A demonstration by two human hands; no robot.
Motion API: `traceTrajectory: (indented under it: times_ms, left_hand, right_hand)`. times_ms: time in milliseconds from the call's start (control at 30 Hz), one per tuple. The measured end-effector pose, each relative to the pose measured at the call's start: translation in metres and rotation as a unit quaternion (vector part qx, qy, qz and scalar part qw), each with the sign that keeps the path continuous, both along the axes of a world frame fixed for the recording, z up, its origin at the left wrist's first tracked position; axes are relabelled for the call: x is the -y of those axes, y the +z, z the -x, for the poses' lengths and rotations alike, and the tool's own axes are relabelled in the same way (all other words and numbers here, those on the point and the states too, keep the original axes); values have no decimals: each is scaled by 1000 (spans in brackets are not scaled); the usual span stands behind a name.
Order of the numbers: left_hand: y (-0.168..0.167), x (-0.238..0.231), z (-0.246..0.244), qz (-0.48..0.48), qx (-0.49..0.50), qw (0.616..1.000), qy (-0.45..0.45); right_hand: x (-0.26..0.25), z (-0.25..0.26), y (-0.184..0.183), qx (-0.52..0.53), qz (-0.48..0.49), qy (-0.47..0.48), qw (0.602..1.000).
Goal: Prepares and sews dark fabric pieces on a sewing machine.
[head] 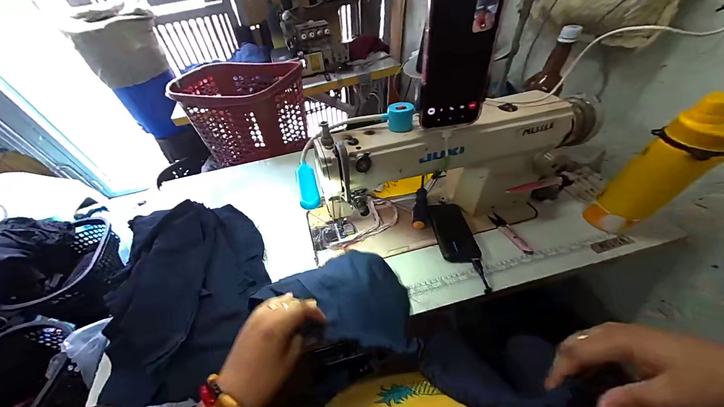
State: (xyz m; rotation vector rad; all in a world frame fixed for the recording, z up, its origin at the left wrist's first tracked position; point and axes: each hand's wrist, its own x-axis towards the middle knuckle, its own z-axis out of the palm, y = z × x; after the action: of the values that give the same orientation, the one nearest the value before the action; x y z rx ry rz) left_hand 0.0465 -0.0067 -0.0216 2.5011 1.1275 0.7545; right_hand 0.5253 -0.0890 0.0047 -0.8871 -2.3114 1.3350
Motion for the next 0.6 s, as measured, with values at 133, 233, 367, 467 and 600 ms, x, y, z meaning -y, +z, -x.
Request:
traceTrajectory:
  times_ms: [133,233,367,467,600]
  left_hand:
    - [-60,12,-4,16,-20,999,-36]
    - [-67,18,-19,-4,7,998,-69]
    - [-66,17,-28,48,44,993,-93]
    - [-50,7,-16,196,63,966,-153]
    - [-22,-30,-8,196,123,972,-35]
  right_hand:
    - [-40,66,-33,25,-7,-129,991]
    - [-86,140,-53,8,-163,-153,975]
    - [-121,205,-81,41,-229,-82,969]
    - [-114,216,-93,64,-207,-37,976]
    - [-101,207,-108,40,-235,-73,968]
